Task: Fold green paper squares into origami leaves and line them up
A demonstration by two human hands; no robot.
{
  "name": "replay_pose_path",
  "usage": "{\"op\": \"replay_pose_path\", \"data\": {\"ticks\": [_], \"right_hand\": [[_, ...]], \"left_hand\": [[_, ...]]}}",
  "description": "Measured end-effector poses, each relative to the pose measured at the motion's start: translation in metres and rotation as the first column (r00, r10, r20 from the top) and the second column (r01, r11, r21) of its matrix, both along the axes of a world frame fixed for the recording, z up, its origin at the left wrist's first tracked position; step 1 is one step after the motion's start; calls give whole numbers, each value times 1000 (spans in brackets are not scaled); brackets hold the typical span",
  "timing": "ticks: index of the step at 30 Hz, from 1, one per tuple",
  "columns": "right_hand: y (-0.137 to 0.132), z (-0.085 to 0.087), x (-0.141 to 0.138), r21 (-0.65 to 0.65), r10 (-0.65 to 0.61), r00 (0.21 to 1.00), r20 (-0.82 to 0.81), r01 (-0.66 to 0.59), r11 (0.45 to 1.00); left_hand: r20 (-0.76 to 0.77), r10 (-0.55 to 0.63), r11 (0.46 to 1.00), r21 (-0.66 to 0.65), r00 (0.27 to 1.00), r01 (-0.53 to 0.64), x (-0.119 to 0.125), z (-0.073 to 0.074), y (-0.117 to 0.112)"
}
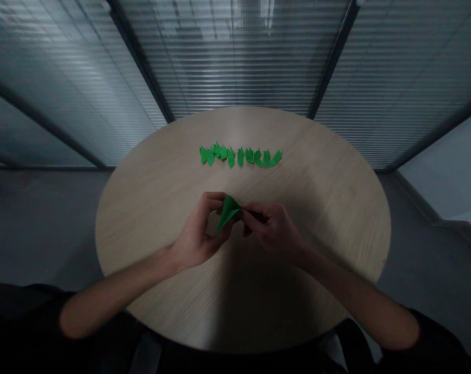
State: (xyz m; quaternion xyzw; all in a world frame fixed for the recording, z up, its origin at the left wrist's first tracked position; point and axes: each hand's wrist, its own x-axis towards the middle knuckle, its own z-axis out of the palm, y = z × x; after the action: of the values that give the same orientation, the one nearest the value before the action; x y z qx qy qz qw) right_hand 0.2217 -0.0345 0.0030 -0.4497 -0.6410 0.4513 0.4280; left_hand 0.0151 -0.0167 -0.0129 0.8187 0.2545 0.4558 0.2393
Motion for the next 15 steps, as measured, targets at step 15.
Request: {"op": "replay_pose_path", "data": {"ticks": [15], "right_hand": [[1, 1, 0, -3, 4, 999, -41, -4, 1000]], "left_hand": [[-20, 16, 1000, 8, 1000, -16, 1, 1, -1]]}}
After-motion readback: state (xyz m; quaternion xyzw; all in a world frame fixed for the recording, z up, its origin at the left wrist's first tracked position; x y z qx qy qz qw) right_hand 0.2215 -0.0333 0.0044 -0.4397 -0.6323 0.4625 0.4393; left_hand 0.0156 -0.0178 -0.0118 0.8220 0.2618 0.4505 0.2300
